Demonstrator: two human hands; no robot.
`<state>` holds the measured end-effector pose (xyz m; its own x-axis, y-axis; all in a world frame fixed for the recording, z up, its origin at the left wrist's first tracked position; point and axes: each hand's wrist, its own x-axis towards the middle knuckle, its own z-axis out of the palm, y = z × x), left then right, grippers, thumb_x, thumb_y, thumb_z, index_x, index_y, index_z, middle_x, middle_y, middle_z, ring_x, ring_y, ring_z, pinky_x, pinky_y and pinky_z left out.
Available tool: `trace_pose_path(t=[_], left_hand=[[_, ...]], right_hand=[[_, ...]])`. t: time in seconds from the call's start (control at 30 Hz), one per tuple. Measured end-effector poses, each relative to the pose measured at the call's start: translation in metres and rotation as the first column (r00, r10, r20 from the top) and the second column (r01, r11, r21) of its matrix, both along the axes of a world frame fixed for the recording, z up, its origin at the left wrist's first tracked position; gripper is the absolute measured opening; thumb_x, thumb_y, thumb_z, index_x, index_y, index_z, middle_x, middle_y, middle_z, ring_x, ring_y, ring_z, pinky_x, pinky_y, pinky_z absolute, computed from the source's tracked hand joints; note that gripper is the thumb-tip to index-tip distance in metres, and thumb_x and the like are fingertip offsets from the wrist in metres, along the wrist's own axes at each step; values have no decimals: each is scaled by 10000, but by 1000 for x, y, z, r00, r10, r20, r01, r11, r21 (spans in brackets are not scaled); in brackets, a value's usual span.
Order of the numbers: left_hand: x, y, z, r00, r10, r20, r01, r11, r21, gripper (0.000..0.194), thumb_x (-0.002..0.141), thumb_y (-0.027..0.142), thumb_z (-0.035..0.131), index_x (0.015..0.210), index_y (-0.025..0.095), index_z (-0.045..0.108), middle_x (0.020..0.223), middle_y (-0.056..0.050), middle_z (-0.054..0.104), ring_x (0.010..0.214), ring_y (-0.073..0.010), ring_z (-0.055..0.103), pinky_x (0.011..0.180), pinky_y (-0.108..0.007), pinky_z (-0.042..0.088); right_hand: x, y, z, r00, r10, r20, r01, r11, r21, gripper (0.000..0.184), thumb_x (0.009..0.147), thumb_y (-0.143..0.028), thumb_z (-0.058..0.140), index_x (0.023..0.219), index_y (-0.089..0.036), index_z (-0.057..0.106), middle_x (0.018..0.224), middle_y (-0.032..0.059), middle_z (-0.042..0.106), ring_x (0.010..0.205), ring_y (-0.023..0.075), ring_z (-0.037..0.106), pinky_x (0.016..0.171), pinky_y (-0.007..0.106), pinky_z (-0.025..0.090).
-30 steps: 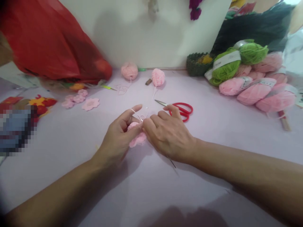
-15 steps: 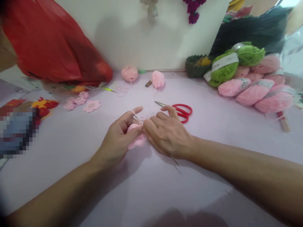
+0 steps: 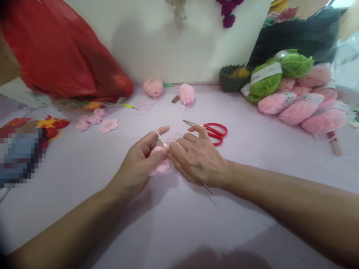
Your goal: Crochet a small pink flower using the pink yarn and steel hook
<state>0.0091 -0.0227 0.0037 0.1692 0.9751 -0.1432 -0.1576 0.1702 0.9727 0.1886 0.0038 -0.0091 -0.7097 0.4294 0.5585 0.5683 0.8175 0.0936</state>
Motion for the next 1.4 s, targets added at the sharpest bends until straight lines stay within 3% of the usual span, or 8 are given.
trace_pose_path(t=[0.07, 0.17, 0.3, 0.53, 0.93, 1.2, 1.3, 1.4], left_hand=[[5, -2, -3, 998, 59, 1, -59, 998, 1, 620, 805, 232, 749, 1388, 244, 539, 635, 88, 479, 530, -59, 402, 577, -224, 365], [7, 0, -1, 989, 72, 131, -53, 989, -141, 580, 799, 220, 744, 1352, 231, 568, 598, 88, 455, 525, -63, 393, 589, -220, 368], [-2, 6, 6, 969, -29, 244, 89, 967, -239, 493, 786, 178, 746, 1267, 219, 645, 576, 83, 418, 512, -55, 342, 586, -211, 359], [-13, 8, 10, 974, -65, 218, 116, 966, -230, 492, 773, 159, 745, 1255, 224, 669, 687, 47, 494, 592, -68, 435, 642, -235, 403], [-10, 4, 9, 987, -77, 140, 95, 987, -132, 523, 782, 186, 743, 1292, 221, 634, 569, 92, 375, 522, -55, 321, 555, -200, 324], [1, -3, 2, 992, 85, -90, -76, 992, 99, 559, 831, 244, 710, 1369, 263, 559, 684, 77, 489, 588, -65, 437, 592, -209, 391], [5, -5, -1, 990, 107, -94, -99, 991, 92, 551, 838, 250, 704, 1369, 266, 560, 670, 79, 480, 588, -66, 444, 590, -207, 399], [9, -5, -2, 992, 113, 47, -113, 994, -9, 568, 823, 244, 726, 1364, 259, 555, 669, 78, 493, 590, -61, 457, 603, -201, 401]], right_hand=[[-2, -2, -1, 996, -84, 40, 84, 996, -7, 257, 982, -207, 410, 766, -181, 546, 651, -2, 562, 636, 174, 457, 880, 412, 335], [-5, -2, -4, 982, -176, 63, 175, 984, 28, 256, 990, -197, 424, 761, -191, 538, 648, -4, 571, 644, 179, 462, 872, 407, 319], [-2, 3, -5, 996, -86, -28, 89, 993, 81, 256, 1003, -232, 445, 768, -195, 540, 648, -13, 586, 647, 168, 473, 904, 391, 335], [6, 7, -1, 999, 31, -42, -28, 997, 71, 287, 1017, -255, 415, 754, -205, 518, 647, -13, 585, 651, 157, 471, 941, 389, 360], [7, 6, -2, 993, 94, -76, -92, 995, 23, 229, 992, -219, 416, 783, -208, 509, 671, -10, 594, 641, 156, 492, 942, 414, 360], [6, -2, 4, 995, 58, -87, -68, 991, -113, 267, 985, -175, 364, 761, -186, 510, 639, -10, 506, 616, 150, 429, 908, 415, 371], [2, -3, 2, 999, 4, -33, -7, 998, -70, 273, 983, -177, 378, 743, -186, 506, 628, -11, 511, 607, 152, 426, 878, 410, 368], [-2, -3, -3, 992, -118, 32, 118, 993, 13, 277, 993, -204, 406, 735, -190, 508, 625, -5, 540, 621, 167, 445, 879, 422, 356]])
